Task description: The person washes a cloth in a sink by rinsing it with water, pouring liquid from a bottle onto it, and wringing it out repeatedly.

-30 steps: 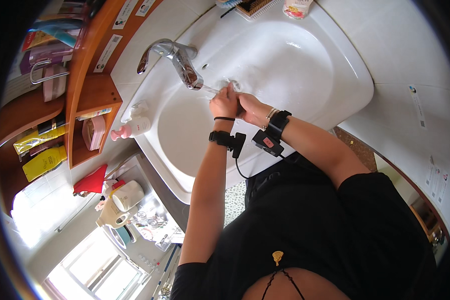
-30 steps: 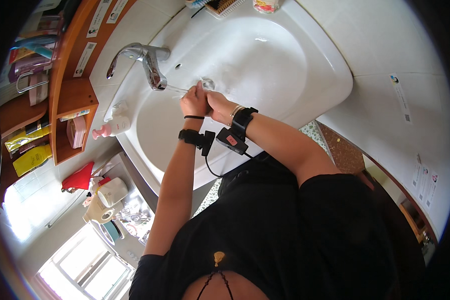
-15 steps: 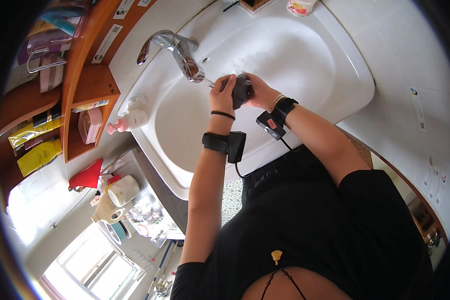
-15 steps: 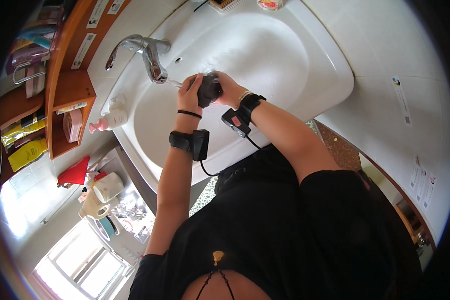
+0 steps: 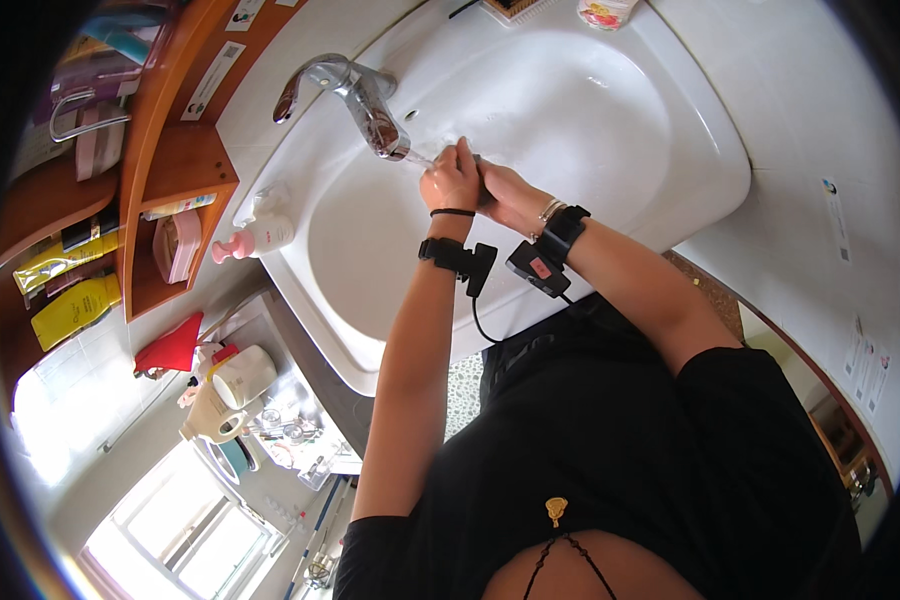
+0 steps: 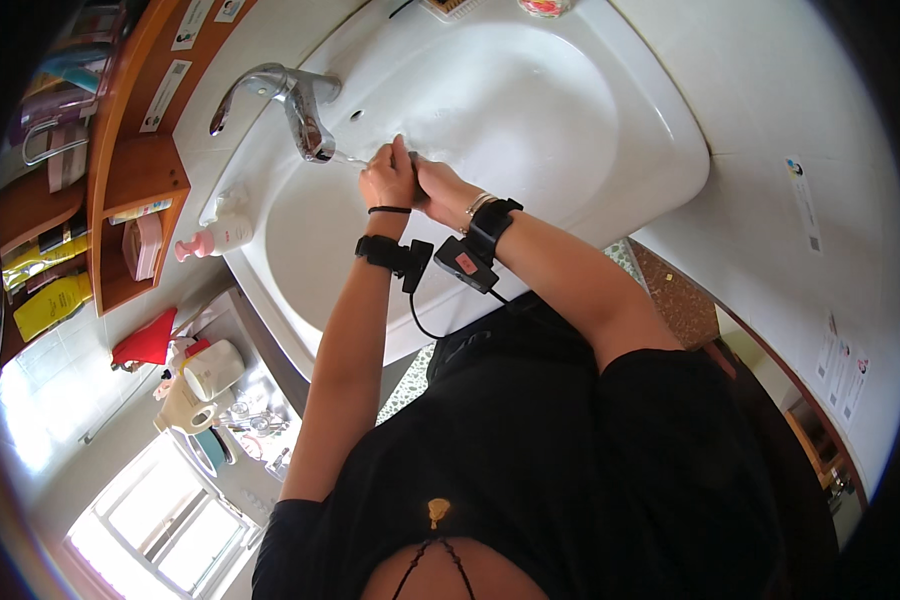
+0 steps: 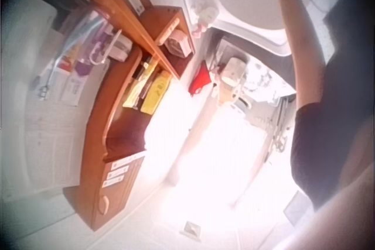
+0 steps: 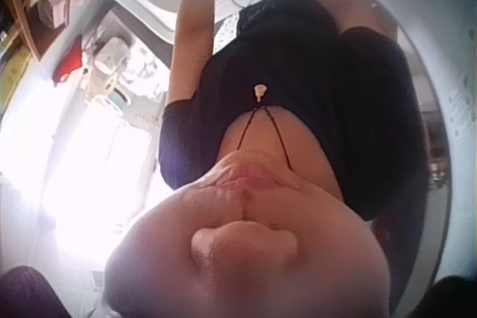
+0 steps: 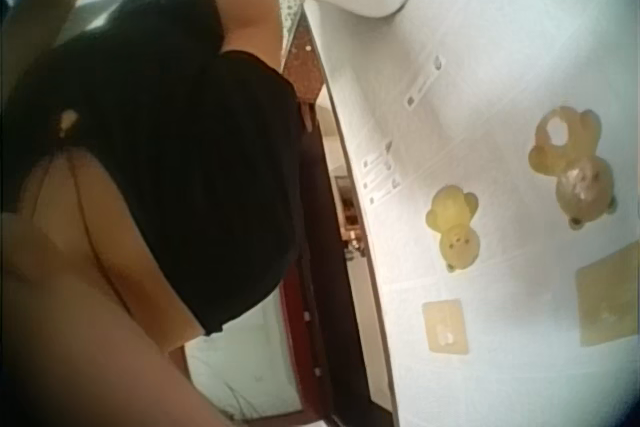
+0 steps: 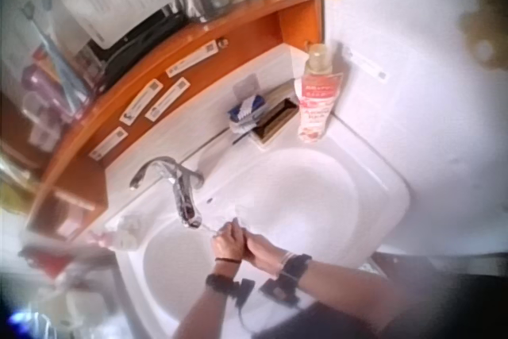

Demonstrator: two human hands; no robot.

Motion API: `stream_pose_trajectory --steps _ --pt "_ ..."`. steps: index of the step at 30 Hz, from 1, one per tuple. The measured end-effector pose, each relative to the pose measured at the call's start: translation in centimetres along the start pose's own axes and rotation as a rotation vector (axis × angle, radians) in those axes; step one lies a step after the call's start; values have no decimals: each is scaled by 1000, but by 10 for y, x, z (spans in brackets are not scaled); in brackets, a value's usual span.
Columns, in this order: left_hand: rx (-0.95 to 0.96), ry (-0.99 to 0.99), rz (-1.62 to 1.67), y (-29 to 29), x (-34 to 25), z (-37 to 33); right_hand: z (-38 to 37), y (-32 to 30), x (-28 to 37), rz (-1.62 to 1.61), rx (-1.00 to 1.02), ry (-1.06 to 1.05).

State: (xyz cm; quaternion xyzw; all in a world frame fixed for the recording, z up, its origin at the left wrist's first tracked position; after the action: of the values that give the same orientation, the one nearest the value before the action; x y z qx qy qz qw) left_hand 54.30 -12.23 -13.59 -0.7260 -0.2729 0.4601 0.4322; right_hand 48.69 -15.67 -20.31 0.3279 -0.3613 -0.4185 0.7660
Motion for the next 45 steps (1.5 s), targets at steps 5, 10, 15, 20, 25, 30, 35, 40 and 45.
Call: stream_pose_trajectory --steps 5,10,15,20,25,30,35,40,45 --pt "92 -471 36 0 76 11 14 -16 8 393 -108 144" --pt "216 -690 943 15 88 38 10 -67 44 626 -246 -70" --pt "261 -648 1193 3 65 34 4 -16 29 1583 -29 -234" --pt "389 -425 1231 -29 34 17 -12 -4 26 1042 223 -64" --pt "422 -643 1297 -24 68 39 2 8 58 957 123 -290" --pt "465 -154 896 1 40 36 13 23 42 447 224 -50" --pt "474 -387 309 25 86 44 13 26 35 624 216 72" --pt "381 29 -268 -9 -3 32 1 8 26 298 67 91" --pt "418 -335 -482 -24 22 41 -27 6 12 230 -156 -251"
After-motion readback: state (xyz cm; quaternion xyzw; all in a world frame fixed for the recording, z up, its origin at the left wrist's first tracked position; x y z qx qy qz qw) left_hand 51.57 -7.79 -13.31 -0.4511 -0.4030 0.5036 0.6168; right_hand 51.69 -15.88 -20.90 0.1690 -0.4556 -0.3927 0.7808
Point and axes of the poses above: each hand's wrist, its own z-axis away from the middle knuckle, its own y-axis out of the palm, x = y × z, the point moved 8 cm from there along -z, towards the middle knuckle, and after that the axes turned 5 degrees about x, right-handed, at the moved point
